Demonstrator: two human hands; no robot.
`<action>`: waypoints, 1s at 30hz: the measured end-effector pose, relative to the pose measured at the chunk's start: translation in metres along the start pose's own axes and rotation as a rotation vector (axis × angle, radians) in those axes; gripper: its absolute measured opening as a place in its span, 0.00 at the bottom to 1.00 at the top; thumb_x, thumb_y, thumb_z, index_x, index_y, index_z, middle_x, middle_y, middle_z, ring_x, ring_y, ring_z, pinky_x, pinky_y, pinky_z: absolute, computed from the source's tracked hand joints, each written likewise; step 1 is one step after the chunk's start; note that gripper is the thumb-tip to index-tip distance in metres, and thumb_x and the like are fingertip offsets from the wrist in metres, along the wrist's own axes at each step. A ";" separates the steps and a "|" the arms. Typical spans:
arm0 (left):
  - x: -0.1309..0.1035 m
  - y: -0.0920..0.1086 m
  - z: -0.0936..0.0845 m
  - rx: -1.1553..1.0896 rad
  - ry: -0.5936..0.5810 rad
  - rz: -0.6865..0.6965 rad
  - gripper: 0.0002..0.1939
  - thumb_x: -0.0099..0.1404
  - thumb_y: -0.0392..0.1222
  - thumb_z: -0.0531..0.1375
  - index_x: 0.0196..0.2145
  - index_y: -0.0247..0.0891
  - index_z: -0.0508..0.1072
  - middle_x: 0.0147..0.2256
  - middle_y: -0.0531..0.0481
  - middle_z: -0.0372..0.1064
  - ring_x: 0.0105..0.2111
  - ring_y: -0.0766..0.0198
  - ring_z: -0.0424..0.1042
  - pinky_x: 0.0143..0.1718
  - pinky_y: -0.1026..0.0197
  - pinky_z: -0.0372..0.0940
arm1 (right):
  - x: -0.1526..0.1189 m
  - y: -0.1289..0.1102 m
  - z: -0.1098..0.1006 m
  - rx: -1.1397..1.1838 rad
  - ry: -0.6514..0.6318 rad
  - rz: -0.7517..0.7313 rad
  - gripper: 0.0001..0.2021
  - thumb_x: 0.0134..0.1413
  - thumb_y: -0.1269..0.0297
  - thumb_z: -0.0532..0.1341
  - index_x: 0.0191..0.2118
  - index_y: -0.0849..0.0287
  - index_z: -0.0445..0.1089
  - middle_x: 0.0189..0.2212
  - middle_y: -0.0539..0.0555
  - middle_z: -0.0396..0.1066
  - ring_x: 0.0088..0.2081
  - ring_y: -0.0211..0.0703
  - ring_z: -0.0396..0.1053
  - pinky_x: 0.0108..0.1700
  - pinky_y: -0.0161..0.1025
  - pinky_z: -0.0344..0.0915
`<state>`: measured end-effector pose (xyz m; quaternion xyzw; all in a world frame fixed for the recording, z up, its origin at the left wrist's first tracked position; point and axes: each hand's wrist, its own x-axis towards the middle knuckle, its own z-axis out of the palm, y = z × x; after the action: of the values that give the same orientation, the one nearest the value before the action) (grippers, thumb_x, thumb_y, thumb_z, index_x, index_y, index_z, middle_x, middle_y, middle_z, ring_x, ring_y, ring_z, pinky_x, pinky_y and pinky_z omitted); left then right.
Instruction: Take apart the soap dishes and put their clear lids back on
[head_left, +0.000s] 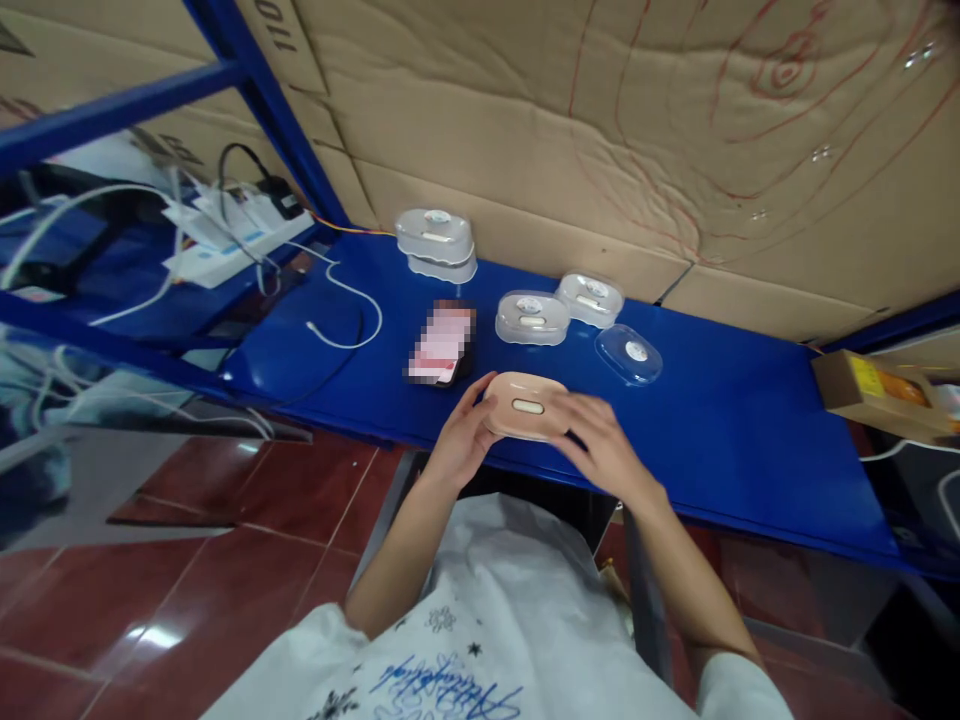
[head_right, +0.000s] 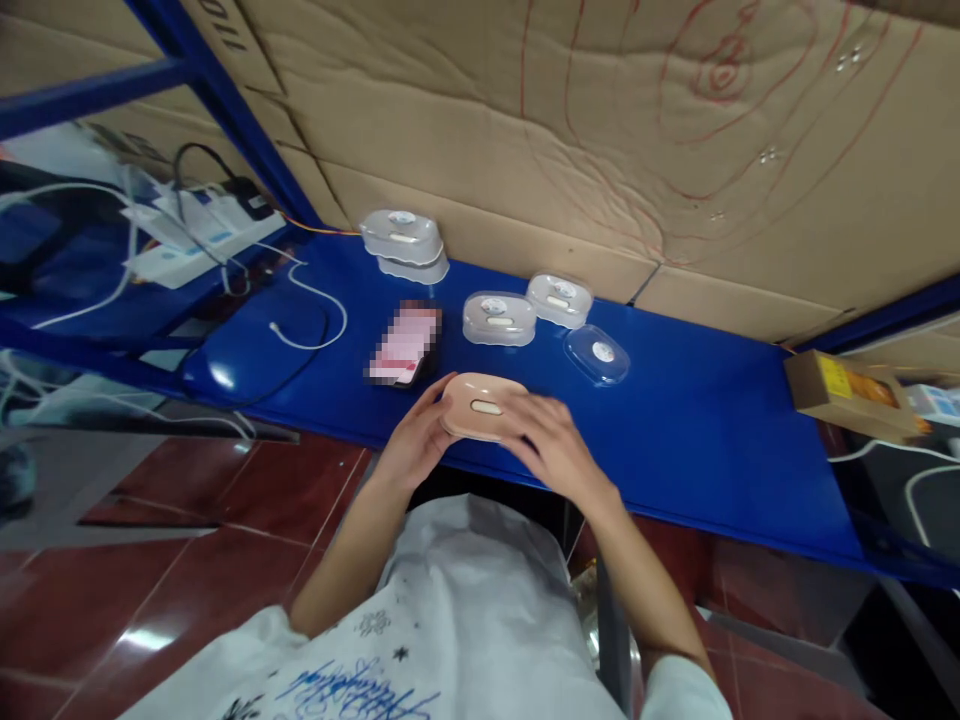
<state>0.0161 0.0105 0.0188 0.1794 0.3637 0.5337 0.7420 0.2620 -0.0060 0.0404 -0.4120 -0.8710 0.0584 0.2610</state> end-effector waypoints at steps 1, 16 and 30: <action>0.001 0.001 0.001 -0.004 0.000 -0.003 0.31 0.62 0.40 0.75 0.61 0.42 0.75 0.49 0.47 0.81 0.42 0.61 0.81 0.41 0.62 0.77 | 0.004 0.017 -0.009 -0.040 0.032 0.074 0.24 0.76 0.56 0.57 0.73 0.48 0.63 0.68 0.59 0.71 0.68 0.53 0.68 0.69 0.56 0.65; 0.011 0.007 0.008 0.058 -0.036 -0.075 0.35 0.64 0.47 0.74 0.66 0.49 0.71 0.56 0.46 0.78 0.45 0.58 0.80 0.41 0.58 0.80 | 0.012 0.038 -0.039 0.091 -0.001 0.259 0.31 0.67 0.47 0.66 0.71 0.48 0.64 0.70 0.61 0.66 0.70 0.60 0.66 0.70 0.61 0.66; 0.008 0.006 0.006 0.054 -0.128 -0.051 0.27 0.68 0.50 0.71 0.62 0.45 0.75 0.50 0.47 0.79 0.41 0.60 0.79 0.38 0.62 0.74 | 0.022 -0.006 0.007 0.020 0.025 -0.028 0.34 0.67 0.53 0.69 0.73 0.49 0.60 0.70 0.64 0.66 0.74 0.63 0.60 0.72 0.66 0.62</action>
<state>0.0179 0.0210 0.0241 0.2238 0.3341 0.4919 0.7722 0.2430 0.0077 0.0454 -0.3979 -0.8728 0.0584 0.2766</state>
